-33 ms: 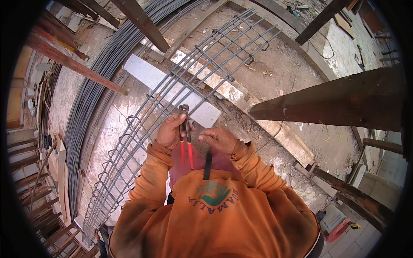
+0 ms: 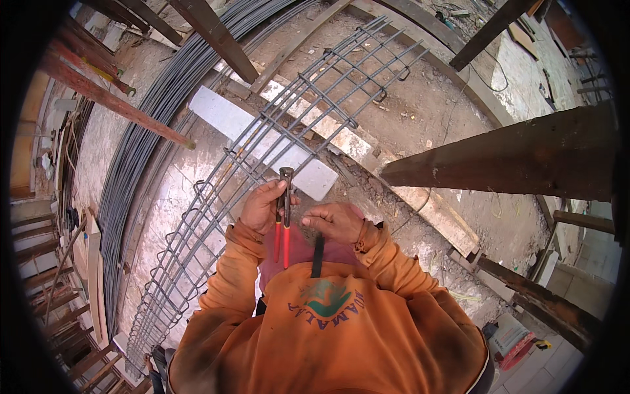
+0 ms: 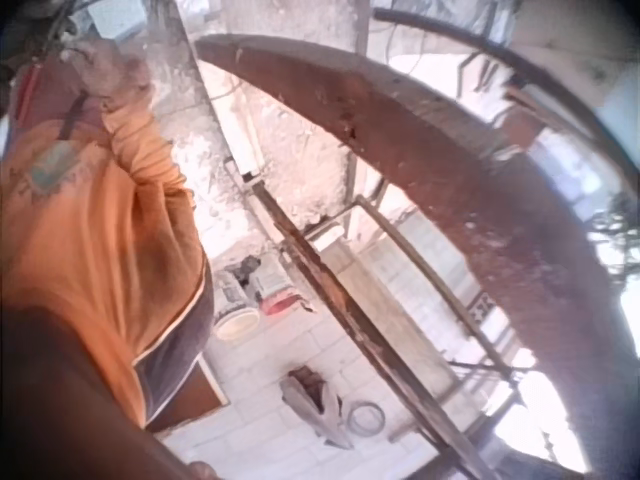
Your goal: The person assembles a rebar cage by hand, wrapping wire around the junctions of the metal rods and twisting it tight using pliers.
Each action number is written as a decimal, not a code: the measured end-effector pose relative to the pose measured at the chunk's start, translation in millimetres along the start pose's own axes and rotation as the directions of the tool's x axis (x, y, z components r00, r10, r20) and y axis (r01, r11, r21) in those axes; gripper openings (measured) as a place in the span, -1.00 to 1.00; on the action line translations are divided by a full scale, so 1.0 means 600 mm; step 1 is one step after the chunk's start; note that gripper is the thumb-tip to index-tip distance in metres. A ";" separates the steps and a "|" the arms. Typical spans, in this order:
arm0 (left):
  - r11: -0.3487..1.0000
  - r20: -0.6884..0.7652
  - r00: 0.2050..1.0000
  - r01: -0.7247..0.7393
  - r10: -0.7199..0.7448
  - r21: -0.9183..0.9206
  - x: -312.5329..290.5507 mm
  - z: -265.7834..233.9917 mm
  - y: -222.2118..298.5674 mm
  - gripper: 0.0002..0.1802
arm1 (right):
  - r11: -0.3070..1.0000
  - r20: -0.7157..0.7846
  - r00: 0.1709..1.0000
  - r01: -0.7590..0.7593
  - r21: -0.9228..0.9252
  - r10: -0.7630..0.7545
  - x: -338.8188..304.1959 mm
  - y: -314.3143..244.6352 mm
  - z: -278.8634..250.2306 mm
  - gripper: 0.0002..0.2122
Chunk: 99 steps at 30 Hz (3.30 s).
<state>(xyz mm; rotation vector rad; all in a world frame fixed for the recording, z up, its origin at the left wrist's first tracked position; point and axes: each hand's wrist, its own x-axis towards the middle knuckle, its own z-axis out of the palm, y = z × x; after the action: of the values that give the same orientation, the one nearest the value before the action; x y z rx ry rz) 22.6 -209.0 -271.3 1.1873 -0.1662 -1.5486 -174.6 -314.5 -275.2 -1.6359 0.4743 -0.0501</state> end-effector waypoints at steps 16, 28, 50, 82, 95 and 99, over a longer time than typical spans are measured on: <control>0.923 -0.169 0.913 -0.344 0.372 0.171 -0.010 -0.090 -0.015 -0.72 | 0.909 -0.013 1.000 0.020 -0.416 -0.028 0.055 -0.027 0.082 -0.75; 0.871 -0.223 0.956 -0.270 0.191 -0.411 -0.023 -0.160 -0.035 -0.65 | 0.995 -0.215 0.971 -0.096 0.036 0.101 0.116 0.021 0.125 -0.84; 0.875 -0.117 0.911 -0.411 0.394 -0.255 -0.025 -0.204 -0.080 -0.48 | 0.952 -0.126 0.976 -0.140 0.272 0.179 0.161 -0.040 0.164 -0.80; 0.993 0.378 0.924 -0.092 0.058 0.071 -0.138 -0.159 -0.001 -0.16 | 0.972 0.068 0.976 -0.195 -0.130 0.205 0.069 0.034 0.069 -0.87; 1.000 0.472 0.881 -0.014 0.006 0.013 -0.180 -0.226 -0.026 -0.13 | 0.911 0.198 0.968 -0.064 -0.407 0.156 0.053 -0.007 0.096 -0.87; 0.940 0.562 0.805 0.020 0.187 -0.340 -0.167 -0.187 -0.042 -0.04 | 0.978 0.133 0.975 -0.161 -0.135 0.179 0.095 0.005 0.106 -0.88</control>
<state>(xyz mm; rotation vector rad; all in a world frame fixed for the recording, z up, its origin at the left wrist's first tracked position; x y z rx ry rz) 75.9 -66.9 -283.6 0.3960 -0.3478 -1.7433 -103.8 -273.5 -300.7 -1.6999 0.5127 0.2284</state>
